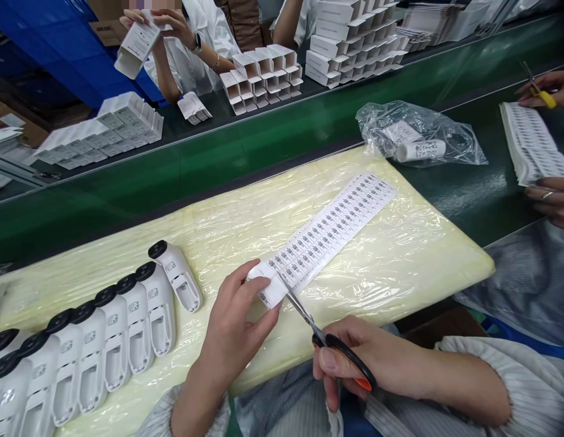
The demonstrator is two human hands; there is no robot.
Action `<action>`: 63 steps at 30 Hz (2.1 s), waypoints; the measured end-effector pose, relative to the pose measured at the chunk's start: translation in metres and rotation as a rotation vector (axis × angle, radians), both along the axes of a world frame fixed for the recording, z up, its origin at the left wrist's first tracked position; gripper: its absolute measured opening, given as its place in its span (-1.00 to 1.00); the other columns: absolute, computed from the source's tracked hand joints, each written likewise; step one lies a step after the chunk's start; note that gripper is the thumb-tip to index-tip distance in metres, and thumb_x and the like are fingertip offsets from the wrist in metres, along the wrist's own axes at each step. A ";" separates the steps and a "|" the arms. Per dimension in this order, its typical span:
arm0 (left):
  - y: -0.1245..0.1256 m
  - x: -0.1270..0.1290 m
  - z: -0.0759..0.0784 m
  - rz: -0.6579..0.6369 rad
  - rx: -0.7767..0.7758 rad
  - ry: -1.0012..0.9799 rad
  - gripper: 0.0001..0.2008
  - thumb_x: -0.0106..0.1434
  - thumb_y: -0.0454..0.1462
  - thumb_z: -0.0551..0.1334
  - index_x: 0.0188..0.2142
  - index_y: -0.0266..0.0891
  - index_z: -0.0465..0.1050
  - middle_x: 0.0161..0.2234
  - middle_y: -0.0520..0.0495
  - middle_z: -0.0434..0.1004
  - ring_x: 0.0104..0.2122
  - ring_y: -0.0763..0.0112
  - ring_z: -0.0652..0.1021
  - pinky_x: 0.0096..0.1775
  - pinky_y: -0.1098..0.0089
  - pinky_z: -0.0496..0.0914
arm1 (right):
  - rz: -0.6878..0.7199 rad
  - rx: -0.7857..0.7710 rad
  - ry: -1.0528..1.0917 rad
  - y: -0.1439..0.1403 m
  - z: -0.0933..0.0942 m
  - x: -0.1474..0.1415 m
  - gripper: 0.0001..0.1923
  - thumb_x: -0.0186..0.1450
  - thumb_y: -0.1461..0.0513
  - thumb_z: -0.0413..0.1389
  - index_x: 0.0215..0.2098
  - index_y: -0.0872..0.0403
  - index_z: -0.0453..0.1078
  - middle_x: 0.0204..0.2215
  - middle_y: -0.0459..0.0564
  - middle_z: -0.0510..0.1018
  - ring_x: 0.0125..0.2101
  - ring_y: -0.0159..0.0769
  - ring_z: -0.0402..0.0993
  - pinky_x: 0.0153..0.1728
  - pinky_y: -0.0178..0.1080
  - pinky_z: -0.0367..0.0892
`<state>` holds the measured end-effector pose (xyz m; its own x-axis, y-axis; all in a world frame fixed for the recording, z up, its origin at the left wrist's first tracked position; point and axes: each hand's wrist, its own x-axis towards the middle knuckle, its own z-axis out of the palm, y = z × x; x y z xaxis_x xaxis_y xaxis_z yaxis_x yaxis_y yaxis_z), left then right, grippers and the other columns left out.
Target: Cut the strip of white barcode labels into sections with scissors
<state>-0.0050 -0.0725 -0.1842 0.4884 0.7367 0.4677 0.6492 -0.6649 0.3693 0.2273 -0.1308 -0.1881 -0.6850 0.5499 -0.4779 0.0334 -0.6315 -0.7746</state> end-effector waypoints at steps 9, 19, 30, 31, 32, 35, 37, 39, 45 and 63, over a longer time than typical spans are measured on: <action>-0.001 -0.001 0.000 -0.019 0.004 0.009 -0.74 0.31 -0.37 0.28 -0.02 -0.22 0.38 0.09 -0.29 0.44 0.09 0.19 0.52 -0.03 0.25 0.49 | -0.025 -0.001 -0.033 0.004 -0.001 0.001 -0.35 0.15 -0.30 0.20 -0.43 0.13 0.36 -0.53 0.00 0.57 -0.66 -0.52 0.18 -0.63 -0.41 0.07; -0.002 -0.001 0.000 -0.009 0.008 0.011 -0.75 0.30 -0.38 0.28 -0.03 -0.22 0.39 0.08 -0.27 0.45 0.07 0.21 0.52 -0.01 0.27 0.48 | -0.017 0.020 -0.076 0.005 -0.002 0.003 -0.32 0.14 -0.32 0.18 -0.45 0.14 0.36 -0.56 0.00 0.55 -0.64 -0.51 0.20 -0.61 -0.42 0.09; -0.001 0.000 0.000 -0.010 0.021 -0.003 -0.74 0.29 -0.37 0.30 -0.03 -0.24 0.41 0.06 -0.29 0.48 0.06 0.18 0.54 -0.04 0.25 0.50 | -0.032 -0.041 -0.111 0.008 0.002 0.002 -0.33 0.08 -0.32 0.23 -0.45 0.12 0.34 -0.62 -0.08 0.51 -0.69 -0.54 0.15 -0.70 -0.44 0.04; -0.001 0.000 0.000 -0.010 0.019 -0.005 -0.74 0.28 -0.37 0.30 -0.04 -0.25 0.41 0.06 -0.29 0.48 0.06 0.19 0.54 -0.04 0.25 0.50 | -0.034 -0.040 -0.118 0.008 0.003 0.002 -0.34 0.07 -0.31 0.24 -0.47 0.11 0.33 -0.64 -0.09 0.50 -0.70 -0.54 0.15 -0.71 -0.44 0.03; -0.001 0.000 0.000 -0.011 0.017 -0.007 -0.74 0.28 -0.38 0.31 -0.04 -0.25 0.41 0.06 -0.29 0.47 0.06 0.19 0.54 -0.04 0.25 0.49 | -0.037 -0.040 -0.124 0.008 0.003 0.001 -0.34 0.07 -0.31 0.25 -0.48 0.11 0.32 -0.65 -0.09 0.49 -0.70 -0.54 0.14 -0.71 -0.44 0.02; 0.000 0.000 0.000 -0.013 0.015 -0.014 -0.74 0.28 -0.39 0.31 -0.03 -0.26 0.41 0.07 -0.30 0.47 0.06 0.21 0.53 -0.03 0.27 0.48 | -0.041 -0.051 -0.134 0.009 0.004 0.001 -0.35 0.07 -0.30 0.25 -0.48 0.10 0.31 -0.66 -0.11 0.48 -0.72 -0.55 0.12 -0.72 -0.43 -0.01; -0.001 0.000 0.000 -0.014 0.020 -0.018 -0.73 0.28 -0.39 0.31 -0.03 -0.26 0.41 0.07 -0.30 0.46 0.07 0.21 0.53 -0.03 0.27 0.48 | -0.040 -0.063 -0.144 0.009 0.005 0.000 -0.35 0.06 -0.30 0.26 -0.48 0.10 0.31 -0.66 -0.11 0.48 -0.73 -0.56 0.12 -0.72 -0.44 0.00; -0.001 0.000 0.000 -0.019 0.016 -0.026 -0.73 0.28 -0.39 0.31 -0.03 -0.26 0.41 0.07 -0.30 0.46 0.07 0.22 0.52 -0.03 0.28 0.48 | -0.040 -0.071 -0.146 0.011 0.005 -0.002 -0.36 0.06 -0.29 0.27 -0.49 0.09 0.30 -0.65 -0.11 0.50 -0.74 -0.56 0.12 -0.73 -0.44 0.01; -0.003 0.001 0.000 -0.026 0.013 -0.043 -0.72 0.27 -0.40 0.31 -0.02 -0.25 0.40 0.08 -0.31 0.46 0.08 0.21 0.52 -0.02 0.26 0.48 | -0.038 -0.049 -0.133 0.015 0.006 -0.004 -0.40 0.10 -0.25 0.27 -0.50 0.10 0.30 -0.62 -0.10 0.52 -0.75 -0.58 0.13 -0.74 -0.44 0.01; -0.008 0.004 0.004 -0.025 -0.005 -0.040 -0.71 0.28 -0.40 0.29 -0.01 -0.21 0.38 0.10 -0.29 0.44 0.09 0.21 0.51 -0.01 0.27 0.45 | -0.281 0.039 -0.066 0.025 0.016 -0.007 -0.42 0.05 -0.19 0.36 -0.43 0.10 0.33 -0.54 -0.13 0.50 -0.61 -0.52 0.18 -0.58 -0.38 0.08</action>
